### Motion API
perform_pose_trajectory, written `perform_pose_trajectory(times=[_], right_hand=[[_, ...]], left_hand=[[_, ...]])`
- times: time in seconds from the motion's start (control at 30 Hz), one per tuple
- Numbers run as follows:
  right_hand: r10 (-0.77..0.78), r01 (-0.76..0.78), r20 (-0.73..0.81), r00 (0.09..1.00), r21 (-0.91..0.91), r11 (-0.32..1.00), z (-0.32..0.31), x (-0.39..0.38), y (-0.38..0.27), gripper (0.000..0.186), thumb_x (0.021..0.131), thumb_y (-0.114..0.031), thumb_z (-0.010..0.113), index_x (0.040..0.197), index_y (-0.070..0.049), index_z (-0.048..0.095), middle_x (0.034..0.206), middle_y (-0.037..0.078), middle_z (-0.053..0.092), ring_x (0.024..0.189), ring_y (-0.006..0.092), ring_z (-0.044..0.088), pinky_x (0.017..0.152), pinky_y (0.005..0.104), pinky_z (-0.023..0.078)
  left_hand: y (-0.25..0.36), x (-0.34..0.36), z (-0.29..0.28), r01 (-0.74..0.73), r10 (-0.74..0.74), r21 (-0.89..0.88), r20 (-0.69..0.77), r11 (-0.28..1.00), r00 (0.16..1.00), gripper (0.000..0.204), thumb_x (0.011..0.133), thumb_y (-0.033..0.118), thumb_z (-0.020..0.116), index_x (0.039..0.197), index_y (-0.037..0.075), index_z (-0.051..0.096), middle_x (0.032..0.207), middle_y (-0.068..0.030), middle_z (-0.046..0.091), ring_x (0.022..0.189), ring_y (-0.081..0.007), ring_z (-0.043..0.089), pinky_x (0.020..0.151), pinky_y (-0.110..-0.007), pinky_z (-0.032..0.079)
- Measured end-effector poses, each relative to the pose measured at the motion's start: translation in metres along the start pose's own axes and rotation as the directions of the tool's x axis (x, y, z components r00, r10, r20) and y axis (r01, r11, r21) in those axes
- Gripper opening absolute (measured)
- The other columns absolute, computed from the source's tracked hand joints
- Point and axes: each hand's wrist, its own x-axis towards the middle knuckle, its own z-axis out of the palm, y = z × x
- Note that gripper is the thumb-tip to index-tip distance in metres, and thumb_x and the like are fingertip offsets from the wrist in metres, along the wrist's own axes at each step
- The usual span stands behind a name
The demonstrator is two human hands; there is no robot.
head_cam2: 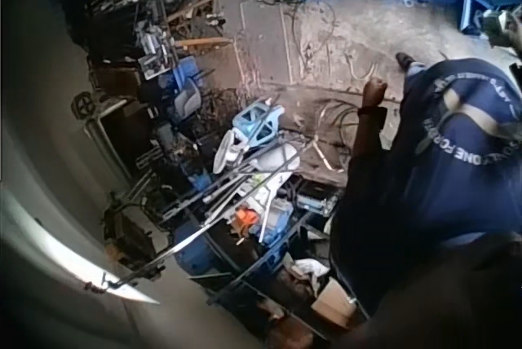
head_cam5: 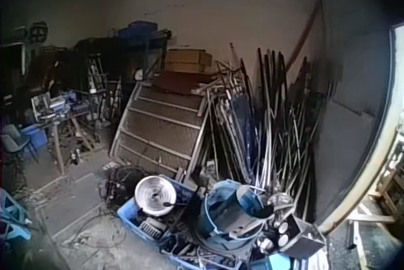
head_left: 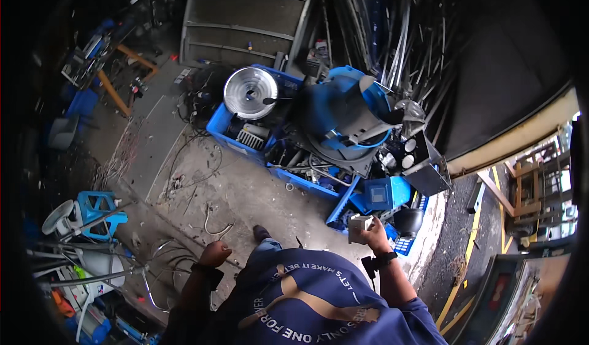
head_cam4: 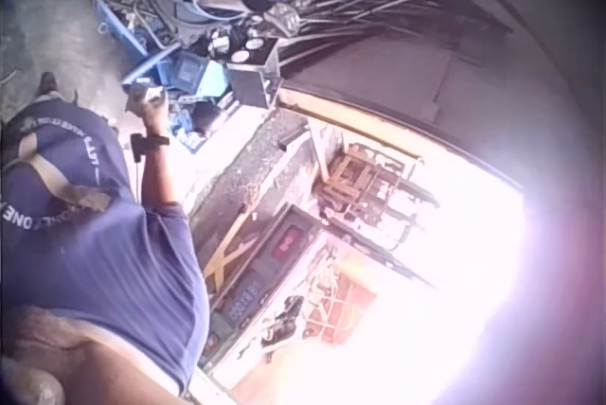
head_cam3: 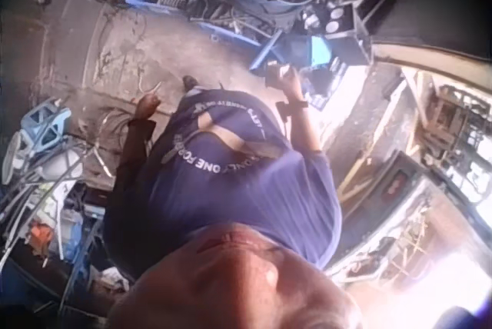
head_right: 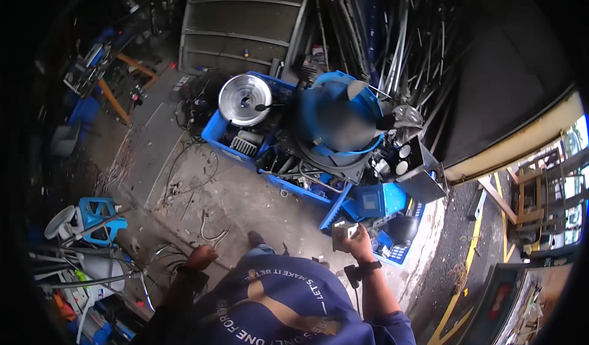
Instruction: The person walks through a cluttered workshop and sits at a workbench to repair a blue and white electronic device. They use a screwdriver to unscrew a terminal block, remove a yellow wire, and then reinsert and tighten the wire back into the block.
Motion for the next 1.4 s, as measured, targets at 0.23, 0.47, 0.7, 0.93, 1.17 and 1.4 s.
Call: perform_pose_trajectory(times=[0.23,0.47,0.7,0.93,1.17,1.4], right_hand=[[0.006,0.011,0.106,0.994,-0.153,0.988,0.078,0.038,-0.048,0.064,0.064,-0.015,0.079,0.115,0.005,0.046,0.098,0.012,0.060,0.087,0.0189,0.060,0.077,0.0322,0.050],[0.005,0.075,0.191,0.982,-0.407,0.910,0.166,0.062,-0.137,0.089,0.061,-0.027,0.084,0.128,0.011,0.040,0.084,0.004,0.056,0.077,0.0124,0.055,0.068,0.0269,0.048],[-0.028,0.180,0.300,0.953,-0.492,0.852,0.222,0.115,-0.173,0.100,0.057,-0.036,0.084,0.131,0.012,0.036,0.112,0.020,0.060,0.102,0.0248,0.060,0.088,0.0319,0.048],[0.011,0.389,0.513,0.858,-0.664,0.639,0.267,0.198,-0.162,0.102,0.053,-0.041,0.084,0.129,0.010,0.039,0.114,0.022,0.058,0.104,0.0290,0.059,0.087,0.0348,0.049],[0.062,0.338,0.528,0.847,-0.626,0.703,0.303,0.262,-0.175,0.093,0.051,-0.037,0.085,0.122,0.009,0.045,0.109,0.022,0.060,0.099,0.0293,0.060,0.086,0.0358,0.050],[0.049,0.410,0.626,0.778,-0.564,0.717,0.356,0.285,-0.209,0.076,0.051,-0.033,0.085,0.109,0.003,0.053,0.099,0.016,0.064,0.089,0.0244,0.063,0.078,0.0353,0.051]], left_hand=[[-0.132,-0.018,-0.014,0.065,-0.072,-0.035,-0.284,0.997,0.956,0.030,0.078,0.027,0.064,0.090,0.000,0.063,0.086,-0.0213,0.063,0.083,-0.0382,0.061,0.073,-0.044,0.049],[-0.170,-0.069,-0.046,0.292,-0.357,-0.212,-0.428,0.933,0.830,0.024,0.075,0.023,0.065,0.085,0.001,0.064,0.086,-0.0192,0.064,0.082,-0.0360,0.062,0.073,-0.043,0.049],[-0.150,-0.109,0.012,0.494,-0.597,-0.400,-0.188,0.772,0.780,0.018,0.077,0.021,0.067,0.079,0.003,0.066,0.078,-0.0164,0.066,0.076,-0.0312,0.065,0.068,-0.040,0.050],[-0.105,-0.107,-0.016,0.518,-0.605,-0.442,-0.072,0.732,0.793,0.020,0.078,0.018,0.065,0.075,-0.002,0.065,0.063,-0.0110,0.063,0.060,-0.0210,0.064,0.054,-0.033,0.049],[-0.051,-0.086,-0.063,0.571,-0.785,-0.683,-0.007,0.455,0.619,0.021,0.085,0.018,0.059,0.083,-0.002,0.065,0.067,-0.0074,0.062,0.054,-0.0149,0.059,0.046,-0.027,0.046],[-0.080,-0.103,-0.018,0.587,-0.685,-0.392,-0.182,0.708,0.705,0.015,0.080,0.013,0.062,0.074,-0.001,0.063,0.067,-0.0082,0.063,0.056,-0.0164,0.061,0.049,-0.029,0.048]])
